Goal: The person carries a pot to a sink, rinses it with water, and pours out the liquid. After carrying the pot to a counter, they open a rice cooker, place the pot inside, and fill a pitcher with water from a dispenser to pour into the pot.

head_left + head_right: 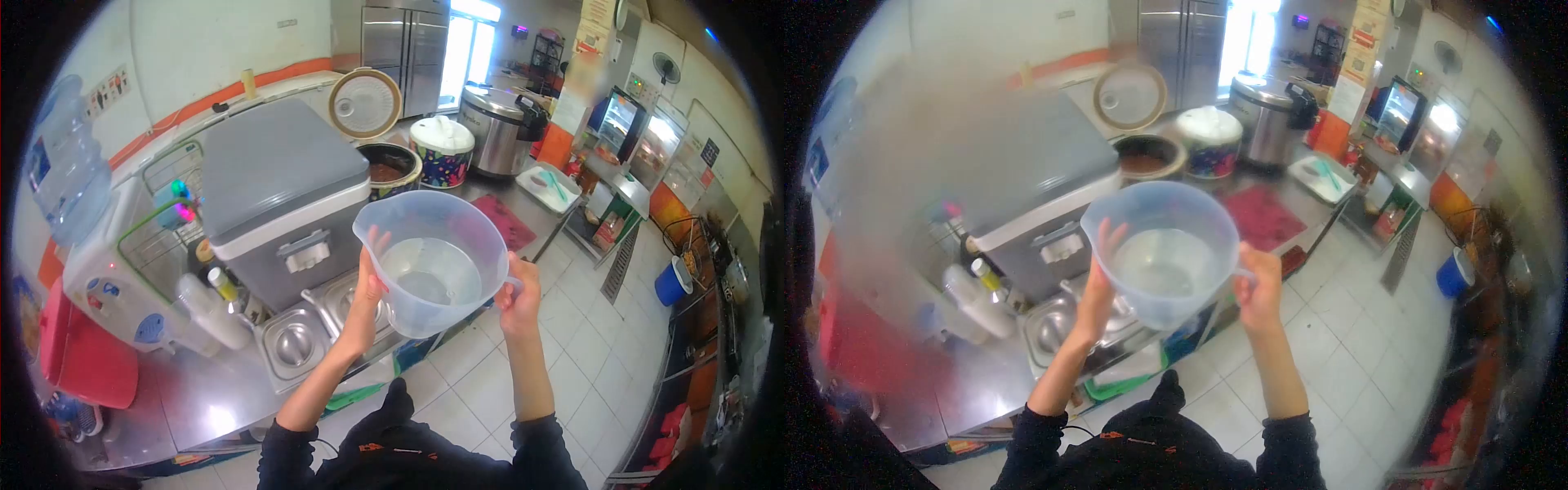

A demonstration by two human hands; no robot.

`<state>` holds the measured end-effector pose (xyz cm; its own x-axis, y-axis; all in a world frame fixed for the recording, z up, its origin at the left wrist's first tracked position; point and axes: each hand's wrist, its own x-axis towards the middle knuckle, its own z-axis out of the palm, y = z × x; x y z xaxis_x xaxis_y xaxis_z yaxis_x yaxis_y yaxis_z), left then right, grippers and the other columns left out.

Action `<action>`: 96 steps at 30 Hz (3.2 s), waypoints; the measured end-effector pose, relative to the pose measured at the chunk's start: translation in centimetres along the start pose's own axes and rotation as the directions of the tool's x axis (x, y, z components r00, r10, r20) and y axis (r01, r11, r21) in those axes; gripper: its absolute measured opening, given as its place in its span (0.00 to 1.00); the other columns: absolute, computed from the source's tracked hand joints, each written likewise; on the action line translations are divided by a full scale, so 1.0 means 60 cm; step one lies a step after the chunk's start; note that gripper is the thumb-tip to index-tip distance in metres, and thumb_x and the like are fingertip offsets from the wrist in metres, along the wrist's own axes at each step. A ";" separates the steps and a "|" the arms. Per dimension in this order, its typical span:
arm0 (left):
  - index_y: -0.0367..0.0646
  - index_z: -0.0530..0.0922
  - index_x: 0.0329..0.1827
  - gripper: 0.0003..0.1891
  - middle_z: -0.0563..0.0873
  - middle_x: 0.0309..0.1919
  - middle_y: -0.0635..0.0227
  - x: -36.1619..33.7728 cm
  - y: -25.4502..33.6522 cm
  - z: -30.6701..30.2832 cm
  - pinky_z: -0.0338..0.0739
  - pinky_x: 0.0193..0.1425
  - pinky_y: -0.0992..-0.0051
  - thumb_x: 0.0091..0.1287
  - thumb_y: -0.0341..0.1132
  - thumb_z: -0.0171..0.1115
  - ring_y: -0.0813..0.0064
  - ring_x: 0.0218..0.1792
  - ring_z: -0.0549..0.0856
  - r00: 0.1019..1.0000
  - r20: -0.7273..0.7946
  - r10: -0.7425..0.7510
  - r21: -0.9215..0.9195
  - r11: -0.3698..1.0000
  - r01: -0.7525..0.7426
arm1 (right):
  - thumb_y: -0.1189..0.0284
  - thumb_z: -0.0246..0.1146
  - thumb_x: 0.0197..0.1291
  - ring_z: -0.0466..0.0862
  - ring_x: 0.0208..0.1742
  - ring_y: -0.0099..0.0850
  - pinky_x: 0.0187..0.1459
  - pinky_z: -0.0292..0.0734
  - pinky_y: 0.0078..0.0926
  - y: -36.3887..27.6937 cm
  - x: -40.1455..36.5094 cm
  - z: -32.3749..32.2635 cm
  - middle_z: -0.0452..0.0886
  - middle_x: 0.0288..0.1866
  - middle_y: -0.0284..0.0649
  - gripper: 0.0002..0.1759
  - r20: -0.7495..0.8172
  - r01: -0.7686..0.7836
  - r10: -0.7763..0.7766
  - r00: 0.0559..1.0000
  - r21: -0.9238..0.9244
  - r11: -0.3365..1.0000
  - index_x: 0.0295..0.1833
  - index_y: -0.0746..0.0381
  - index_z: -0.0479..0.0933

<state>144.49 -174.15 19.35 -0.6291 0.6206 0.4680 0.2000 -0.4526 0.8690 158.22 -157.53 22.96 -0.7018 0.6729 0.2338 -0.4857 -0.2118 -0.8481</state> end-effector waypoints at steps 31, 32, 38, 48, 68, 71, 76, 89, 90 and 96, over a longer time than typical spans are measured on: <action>0.42 0.67 0.54 0.20 0.70 0.54 0.61 0.226 -0.279 0.094 0.55 0.61 0.71 0.59 0.36 0.48 0.67 0.58 0.66 0.841 -0.476 -0.255 0.260 0.873 0.412 | 0.64 0.57 0.54 0.58 0.08 0.13 0.09 0.46 0.11 0.080 0.694 -0.192 0.66 0.11 0.26 0.13 0.294 -0.087 0.194 0.936 -0.339 0.937 0.25 0.63 0.75; 0.40 0.70 0.52 0.18 0.74 0.50 0.63 0.228 -0.281 0.103 0.56 0.60 0.72 0.59 0.36 0.46 0.68 0.56 0.68 0.796 -0.558 -0.235 0.239 0.873 0.425 | 0.65 0.57 0.54 0.58 0.09 0.13 0.10 0.46 0.11 0.084 0.721 -0.178 0.67 0.13 0.26 0.13 0.329 -0.077 0.219 0.919 -0.395 0.915 0.26 0.63 0.75; 0.36 0.73 0.46 0.15 0.78 0.44 0.62 0.217 -0.279 0.132 0.59 0.57 0.74 0.59 0.34 0.45 0.71 0.50 0.72 0.672 -0.740 -0.025 0.241 0.923 0.300 | 0.66 0.55 0.55 0.61 0.12 0.12 0.12 0.49 0.10 0.149 0.858 -0.119 0.69 0.15 0.26 0.11 0.528 -0.081 0.379 0.760 -0.502 0.861 0.29 0.63 0.75; 0.32 0.74 0.35 0.12 0.79 0.31 0.63 0.154 -0.297 0.148 0.65 0.47 0.78 0.62 0.33 0.45 0.75 0.37 0.76 0.263 -0.940 0.219 0.269 0.947 0.173 | 0.62 0.53 0.54 0.76 0.24 0.34 0.27 0.67 0.29 0.238 0.957 -0.029 0.76 0.19 0.42 0.16 0.680 0.544 0.136 0.720 -0.675 0.498 0.28 0.64 0.77; 0.34 0.74 0.34 0.12 0.79 0.32 0.61 0.124 -0.194 0.062 0.64 0.48 0.76 0.62 0.34 0.46 0.73 0.39 0.75 0.342 -0.860 0.380 0.462 0.864 0.202 | 0.67 0.53 0.50 0.76 0.22 0.44 0.23 0.69 0.40 0.247 0.823 0.099 0.74 0.17 0.48 0.09 0.956 0.942 -0.046 0.288 -0.292 -0.168 0.24 0.60 0.73; 0.34 0.74 0.34 0.12 0.78 0.33 0.61 0.099 -0.171 0.038 0.64 0.48 0.76 0.61 0.35 0.46 0.72 0.39 0.75 0.331 -0.862 0.384 0.453 0.877 0.162 | 0.69 0.55 0.48 0.77 0.20 0.40 0.22 0.69 0.37 0.258 0.798 0.109 0.75 0.17 0.45 0.06 0.982 0.960 0.023 0.185 -0.176 -0.219 0.26 0.60 0.72; 0.34 0.74 0.34 0.12 0.78 0.33 0.61 0.061 -0.140 -0.006 0.65 0.49 0.75 0.62 0.35 0.46 0.71 0.40 0.76 0.325 -0.853 0.409 0.482 0.855 0.191 | 0.71 0.54 0.43 0.77 0.20 0.33 0.21 0.69 0.29 0.293 0.757 0.105 0.74 0.18 0.38 0.05 0.985 0.890 0.168 -0.048 0.119 -0.441 0.27 0.60 0.71; 0.34 0.73 0.33 0.10 0.78 0.32 0.63 -0.063 -0.110 -0.079 0.63 0.47 0.78 0.59 0.32 0.46 0.74 0.38 0.74 0.189 -0.888 0.419 0.454 0.863 0.219 | 0.73 0.52 0.48 0.76 0.24 0.43 0.28 0.69 0.36 0.145 0.781 0.213 0.76 0.21 0.45 0.08 0.725 0.822 -0.478 0.496 -0.569 -0.011 0.29 0.60 0.76; 0.34 0.73 0.33 0.10 0.78 0.30 0.64 -0.068 -0.108 -0.081 0.64 0.47 0.78 0.59 0.31 0.46 0.75 0.37 0.75 0.146 -0.902 0.406 0.426 0.891 0.158 | 0.72 0.51 0.51 0.77 0.26 0.40 0.30 0.69 0.33 0.111 0.780 0.237 0.77 0.24 0.46 0.09 0.646 0.818 -0.542 0.537 -0.554 0.150 0.30 0.63 0.76; 0.34 0.73 0.32 0.09 0.79 0.31 0.63 -0.104 -0.110 -0.078 0.64 0.46 0.78 0.59 0.30 0.46 0.75 0.37 0.75 0.053 -0.911 0.408 0.411 0.897 0.159 | 0.77 0.51 0.53 0.68 0.19 0.20 0.21 0.60 0.24 0.037 0.652 0.491 0.71 0.15 0.42 0.09 0.636 0.915 -0.677 0.370 -0.122 0.386 0.24 0.68 0.71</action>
<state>143.57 -178.06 9.97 -0.6364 -0.7352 0.2335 0.3883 -0.0438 0.9205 114.35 -152.56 44.22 -0.2625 -0.0582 0.9632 -0.7657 0.6200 -0.1712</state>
